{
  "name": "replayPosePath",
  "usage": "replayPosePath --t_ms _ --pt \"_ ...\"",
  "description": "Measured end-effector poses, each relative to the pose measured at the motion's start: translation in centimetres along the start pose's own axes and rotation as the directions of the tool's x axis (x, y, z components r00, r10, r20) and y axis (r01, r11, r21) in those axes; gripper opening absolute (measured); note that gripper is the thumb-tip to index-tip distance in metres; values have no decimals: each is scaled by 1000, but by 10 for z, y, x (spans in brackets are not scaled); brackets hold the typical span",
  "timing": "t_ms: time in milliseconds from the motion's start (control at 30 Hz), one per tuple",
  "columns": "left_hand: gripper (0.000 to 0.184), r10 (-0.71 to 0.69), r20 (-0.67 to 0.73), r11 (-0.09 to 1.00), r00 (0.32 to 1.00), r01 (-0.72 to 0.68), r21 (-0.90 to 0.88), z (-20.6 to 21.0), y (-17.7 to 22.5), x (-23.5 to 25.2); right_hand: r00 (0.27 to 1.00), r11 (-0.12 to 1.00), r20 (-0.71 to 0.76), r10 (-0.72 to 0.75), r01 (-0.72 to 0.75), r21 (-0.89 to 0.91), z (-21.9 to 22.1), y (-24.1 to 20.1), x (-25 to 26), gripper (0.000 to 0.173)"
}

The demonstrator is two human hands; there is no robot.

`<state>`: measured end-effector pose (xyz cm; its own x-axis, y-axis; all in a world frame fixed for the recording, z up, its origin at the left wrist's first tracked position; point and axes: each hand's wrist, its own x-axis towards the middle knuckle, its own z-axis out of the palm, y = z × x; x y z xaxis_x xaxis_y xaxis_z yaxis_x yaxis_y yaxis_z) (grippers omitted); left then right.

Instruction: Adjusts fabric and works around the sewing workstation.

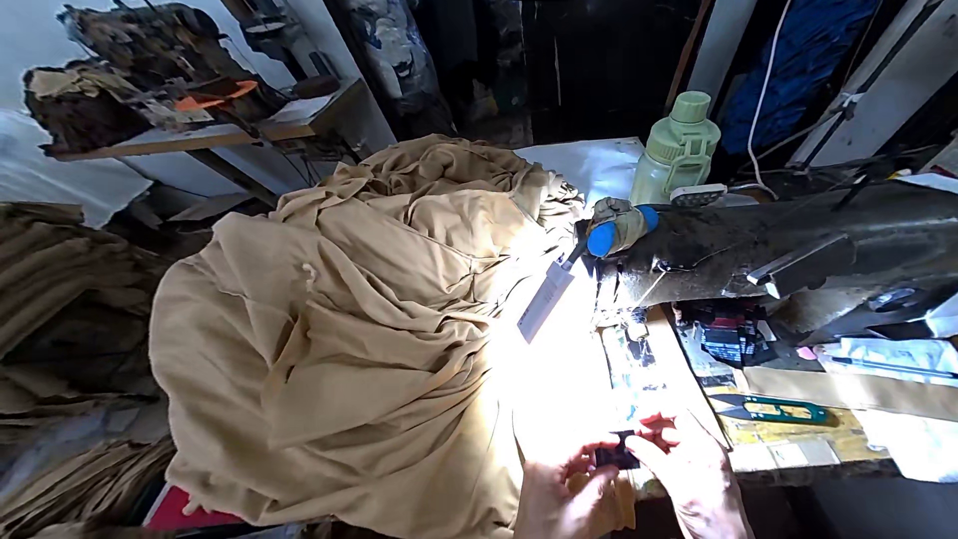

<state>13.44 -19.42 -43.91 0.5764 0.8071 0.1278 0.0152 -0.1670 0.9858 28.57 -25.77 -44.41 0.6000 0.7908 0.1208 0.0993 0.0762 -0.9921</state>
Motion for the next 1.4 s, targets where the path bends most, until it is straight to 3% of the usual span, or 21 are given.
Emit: replayPosePath --t_ms 100,167,233,300,367,433,500,567,700,833,1167,1400 --pt "21 -61 -154 998 986 60 -11 -5 -1 21 989 959 34 -147 151 -240 -2 11 25 14" --pt "20 -67 -280 994 958 40 -100 -10 -10 38 954 839 152 -258 299 -455 -8 29 45 25" --pt "20 -46 -369 987 928 -14 -158 -14 -25 48 927 783 311 -209 349 -516 -17 45 52 41" --pt "19 -45 -411 993 911 -5 -119 -18 -38 47 811 634 460 -360 575 -517 -17 57 47 35" --pt "19 8 -420 998 908 -32 -50 -25 -46 40 605 412 572 -553 796 -443 -6 56 34 19" --pt "17 63 -415 997 908 -36 73 -34 -48 36 514 371 618 -595 858 -356 -2 46 12 16" --pt "15 96 -443 982 891 -13 186 -40 -52 39 551 391 633 -544 834 -390 -10 40 -6 16" --pt "14 58 -436 984 898 23 179 -38 -43 42 627 399 610 -485 779 -483 -20 41 -15 17" --pt "19 -124 -170 982 978 145 120 -11 -17 32 711 437 582 -395 703 -562 -33 36 -27 18" --pt "23 -261 -36 941 965 263 214 -4 -23 20 764 498 558 -324 639 -586 -40 30 -33 17" --pt "22 -262 -11 948 965 259 183 -7 -26 21 834 600 509 -212 522 -606 -36 19 -35 17" --pt "22 -245 5 951 969 240 198 -5 -28 21 798 601 598 -83 518 -608 -36 9 -31 25"
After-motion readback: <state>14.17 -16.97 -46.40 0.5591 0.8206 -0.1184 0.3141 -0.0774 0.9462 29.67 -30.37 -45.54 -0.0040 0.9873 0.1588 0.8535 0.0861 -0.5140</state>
